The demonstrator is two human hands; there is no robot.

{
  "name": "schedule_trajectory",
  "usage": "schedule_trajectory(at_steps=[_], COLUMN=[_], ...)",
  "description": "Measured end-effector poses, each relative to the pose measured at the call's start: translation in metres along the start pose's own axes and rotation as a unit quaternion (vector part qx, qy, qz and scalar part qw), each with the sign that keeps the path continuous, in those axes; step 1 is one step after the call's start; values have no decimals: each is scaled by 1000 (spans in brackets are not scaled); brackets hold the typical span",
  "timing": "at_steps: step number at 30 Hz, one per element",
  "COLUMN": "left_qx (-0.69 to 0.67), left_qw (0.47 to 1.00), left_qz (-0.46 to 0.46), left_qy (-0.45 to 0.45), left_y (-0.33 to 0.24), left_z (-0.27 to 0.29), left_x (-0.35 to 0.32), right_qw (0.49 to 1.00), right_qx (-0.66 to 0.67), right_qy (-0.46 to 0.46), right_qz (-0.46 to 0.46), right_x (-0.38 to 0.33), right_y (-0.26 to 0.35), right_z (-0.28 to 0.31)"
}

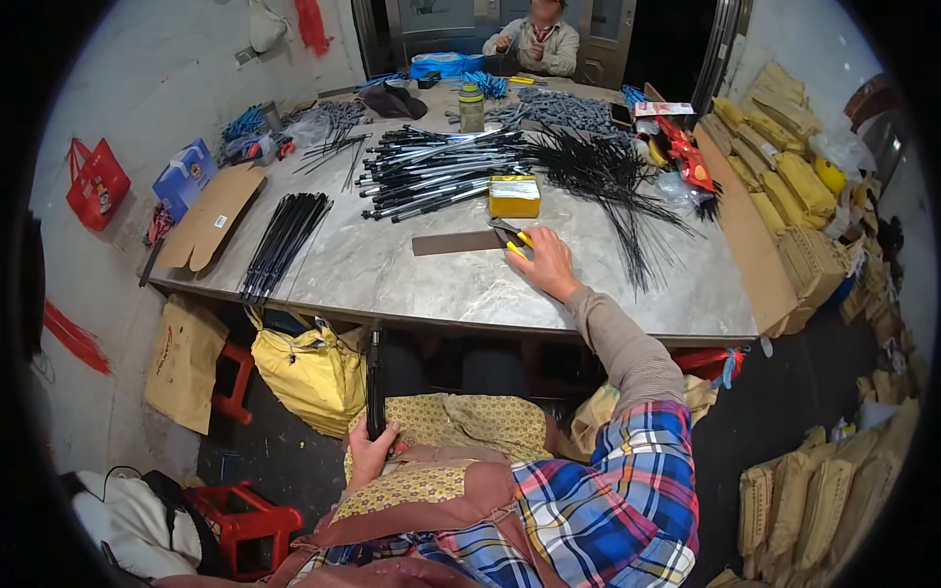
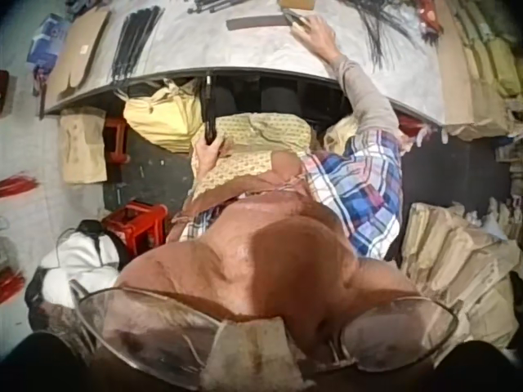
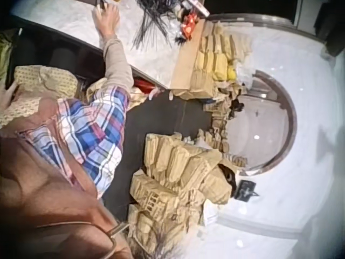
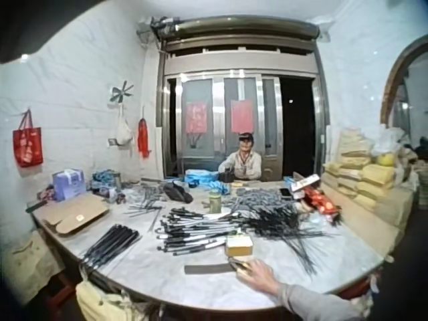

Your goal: The recorder is bundling and cutting black cable ties at a manufacturing workstation.

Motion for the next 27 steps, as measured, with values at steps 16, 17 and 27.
schedule_trajectory(at_steps=[16, 17, 27], left_qx=[-515, -512, -572], left_qw=[853, 855, 820], left_qz=[-58, -53, -17], left_qy=[-65, -63, -15], left_y=[-90, -80, -94], left_z=[56, 54, 6], left_x=[62, 66, 96], right_qw=[999, 1000, 1000], right_qx=[29, 26, 20], right_qy=[-6, -10, 0], right_qz=[-13, -13, -12], right_x=[1, 0, 0], right_y=[4, 3, 2], right_z=[-1, -1, 3])
Point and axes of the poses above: each hand's wrist, its own x-axis towards the middle knuckle, its own z-axis out of the back of the hand, y = z × x, the point moved 3 cm from there along x, towards the middle knuckle, and after that the axes turned 8 degrees about -x, right-handed, at the moved point
